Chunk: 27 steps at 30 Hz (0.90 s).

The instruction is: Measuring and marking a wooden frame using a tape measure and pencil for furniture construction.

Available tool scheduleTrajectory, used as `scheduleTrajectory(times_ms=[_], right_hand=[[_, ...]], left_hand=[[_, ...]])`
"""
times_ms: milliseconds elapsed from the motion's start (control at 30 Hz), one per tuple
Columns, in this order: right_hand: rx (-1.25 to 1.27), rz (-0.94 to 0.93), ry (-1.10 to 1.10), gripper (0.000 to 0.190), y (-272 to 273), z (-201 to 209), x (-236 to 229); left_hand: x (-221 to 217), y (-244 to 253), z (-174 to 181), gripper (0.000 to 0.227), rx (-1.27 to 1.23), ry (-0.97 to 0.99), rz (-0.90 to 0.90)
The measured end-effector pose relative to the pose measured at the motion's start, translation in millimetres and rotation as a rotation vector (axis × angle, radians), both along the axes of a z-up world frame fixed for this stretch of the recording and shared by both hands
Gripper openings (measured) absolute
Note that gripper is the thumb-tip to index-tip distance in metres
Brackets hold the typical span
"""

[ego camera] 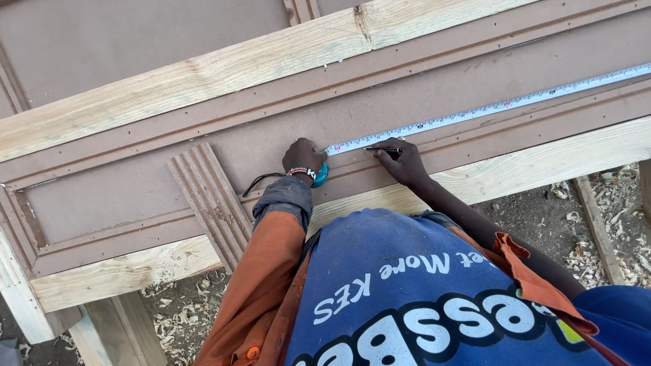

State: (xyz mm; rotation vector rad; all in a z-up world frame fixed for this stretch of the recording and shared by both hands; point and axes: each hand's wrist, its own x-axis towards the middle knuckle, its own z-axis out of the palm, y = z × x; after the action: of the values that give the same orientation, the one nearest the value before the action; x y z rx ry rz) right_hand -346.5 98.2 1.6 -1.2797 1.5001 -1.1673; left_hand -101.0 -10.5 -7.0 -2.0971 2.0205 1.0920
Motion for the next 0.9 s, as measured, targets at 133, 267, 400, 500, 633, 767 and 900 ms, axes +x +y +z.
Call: scheduleTrajectory(times_ms=[133, 267, 400, 500, 633, 767, 900], right_hand=[[-0.022, -0.016, -0.006, 0.018, 0, 2, 3], [-0.028, 0.000, 0.027, 0.017, -2, 6, 4], [-0.037, -0.011, 0.046, 0.016, 0, 2, 6], [-0.057, 0.000, 0.052, 0.017, 0, -2, 5], [-0.039, 0.000, -0.010, 0.016, 1, -1, 5], [-0.059, -0.008, 0.014, 0.015, 1, -2, 5], [-0.016, 0.005, -0.001, 0.013, 1, -6, 2]], left_hand=[[0, 0, 5, 0.027, -0.008, 0.007, 0.017], [1, -1, 1, 0.026, -0.009, 0.008, 0.013], [1, -2, 1, 0.025, -0.003, 0.009, 0.003], [1, -4, -2, 0.023, -0.001, 0.000, 0.008], [1, -2, -2, 0.023, -0.001, -0.004, 0.001], [0, -3, 0, 0.021, 0.000, -0.010, 0.003], [0, -2, 0, 0.022, -0.003, -0.006, 0.008]])
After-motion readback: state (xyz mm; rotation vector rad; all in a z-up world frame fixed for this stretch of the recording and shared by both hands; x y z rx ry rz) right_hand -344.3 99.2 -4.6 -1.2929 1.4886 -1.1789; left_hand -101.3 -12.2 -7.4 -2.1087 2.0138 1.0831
